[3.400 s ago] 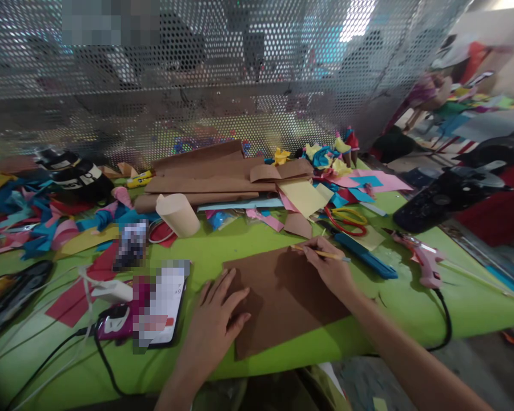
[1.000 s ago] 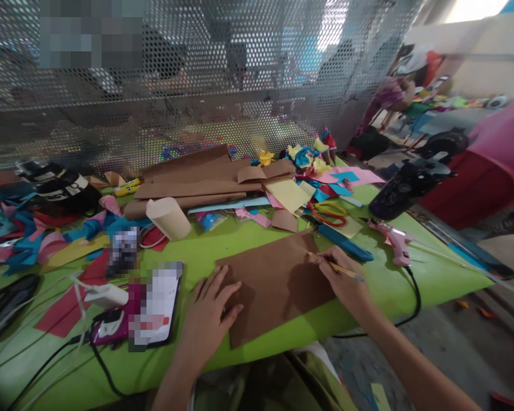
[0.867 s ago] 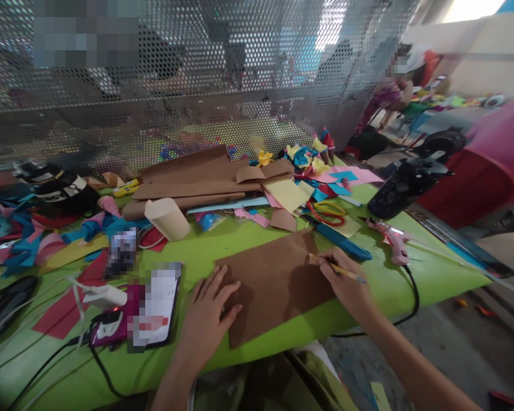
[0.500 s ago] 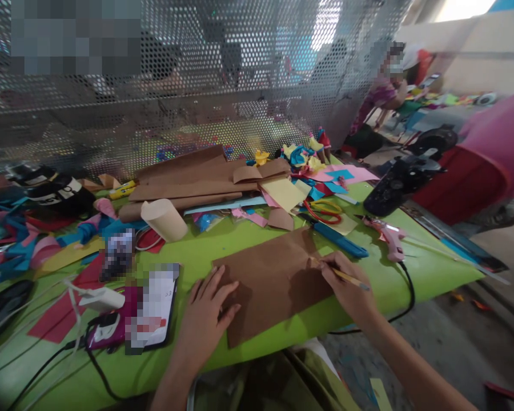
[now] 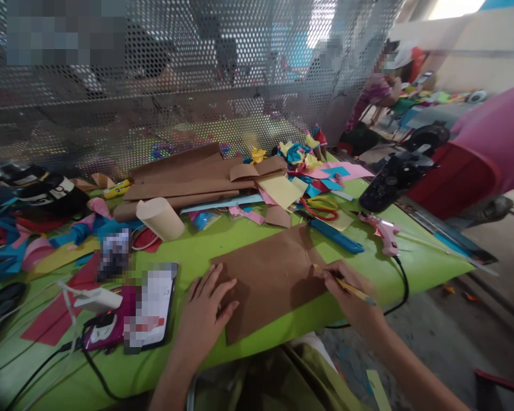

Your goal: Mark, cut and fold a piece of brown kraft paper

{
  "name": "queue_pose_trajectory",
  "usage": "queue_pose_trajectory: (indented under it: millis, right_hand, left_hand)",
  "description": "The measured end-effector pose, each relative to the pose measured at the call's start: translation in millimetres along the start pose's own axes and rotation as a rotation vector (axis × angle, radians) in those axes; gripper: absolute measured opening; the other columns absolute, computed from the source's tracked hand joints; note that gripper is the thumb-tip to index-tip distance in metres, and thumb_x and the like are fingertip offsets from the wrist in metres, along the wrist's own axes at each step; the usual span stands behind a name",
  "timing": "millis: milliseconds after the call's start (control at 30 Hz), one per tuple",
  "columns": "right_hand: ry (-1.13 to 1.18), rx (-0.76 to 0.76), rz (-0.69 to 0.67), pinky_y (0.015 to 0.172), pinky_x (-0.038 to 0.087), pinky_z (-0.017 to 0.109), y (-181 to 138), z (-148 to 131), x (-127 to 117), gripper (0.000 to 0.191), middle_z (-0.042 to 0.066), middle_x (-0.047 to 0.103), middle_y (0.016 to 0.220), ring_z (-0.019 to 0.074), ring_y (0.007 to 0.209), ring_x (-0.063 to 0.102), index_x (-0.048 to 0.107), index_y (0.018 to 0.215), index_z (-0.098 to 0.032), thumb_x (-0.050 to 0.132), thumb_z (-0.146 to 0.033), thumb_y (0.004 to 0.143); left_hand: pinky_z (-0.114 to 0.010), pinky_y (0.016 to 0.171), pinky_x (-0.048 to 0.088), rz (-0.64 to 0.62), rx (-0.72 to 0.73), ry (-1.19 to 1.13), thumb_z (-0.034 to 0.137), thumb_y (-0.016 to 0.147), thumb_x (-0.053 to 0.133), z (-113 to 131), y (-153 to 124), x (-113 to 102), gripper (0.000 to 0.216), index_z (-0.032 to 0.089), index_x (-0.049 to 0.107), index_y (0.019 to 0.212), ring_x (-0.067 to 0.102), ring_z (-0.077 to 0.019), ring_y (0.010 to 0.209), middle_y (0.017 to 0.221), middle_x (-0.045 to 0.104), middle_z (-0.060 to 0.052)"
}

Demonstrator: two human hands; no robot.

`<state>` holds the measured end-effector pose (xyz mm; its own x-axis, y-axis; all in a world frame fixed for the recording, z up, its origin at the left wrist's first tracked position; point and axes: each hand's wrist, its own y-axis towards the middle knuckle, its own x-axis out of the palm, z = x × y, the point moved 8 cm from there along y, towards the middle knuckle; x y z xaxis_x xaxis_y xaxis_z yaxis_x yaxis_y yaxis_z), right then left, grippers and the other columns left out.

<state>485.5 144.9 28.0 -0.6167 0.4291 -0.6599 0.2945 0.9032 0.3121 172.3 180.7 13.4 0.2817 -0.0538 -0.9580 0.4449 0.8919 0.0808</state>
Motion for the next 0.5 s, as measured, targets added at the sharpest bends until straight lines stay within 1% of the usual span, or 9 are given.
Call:
queue_pose_trajectory:
  millis: [133, 267, 500]
  right_hand:
    - [-0.057, -0.004, 0.004, 0.056, 0.049, 0.030, -9, 3, -3, 0.017, 0.001, 0.072, 0.070, 0.0210, 0.061, 0.066, 0.065, 0.077, -0.028, 0.055, -0.039, 0.086]
    - [-0.052, -0.005, -0.016, 0.060, 0.050, 0.030, -19, 4, -6, 0.015, 0.000, 0.073, 0.075, 0.0209, 0.066, 0.067, 0.065, 0.079, -0.028, 0.056, -0.037, 0.088]
    - [-0.061, -0.021, -0.043, 0.057, 0.049, 0.031, -33, -1, -9, 0.014, 0.001, 0.072, 0.074, 0.0215, 0.063, 0.066, 0.064, 0.078, -0.029, 0.055, -0.035, 0.087]
  left_hand:
    - [-0.060, 0.117, 0.040, 0.013, 0.008, -0.013, 0.029, 0.096, 0.060, 0, 0, -2, 0.034, 0.030, 0.065, 0.130, 0.042, -0.0318, 0.148, 0.162, 0.044, -0.008]
    - [-0.060, 0.117, 0.039, 0.001, -0.001, -0.013, 0.029, 0.096, 0.061, 0, 1, -2, 0.034, 0.030, 0.066, 0.129, 0.044, -0.0327, 0.146, 0.161, 0.045, -0.008]
    - [-0.061, 0.116, 0.040, 0.003, -0.001, 0.004, 0.029, 0.096, 0.062, 1, 2, -3, 0.034, 0.029, 0.066, 0.129, 0.044, -0.0336, 0.146, 0.160, 0.046, -0.010]
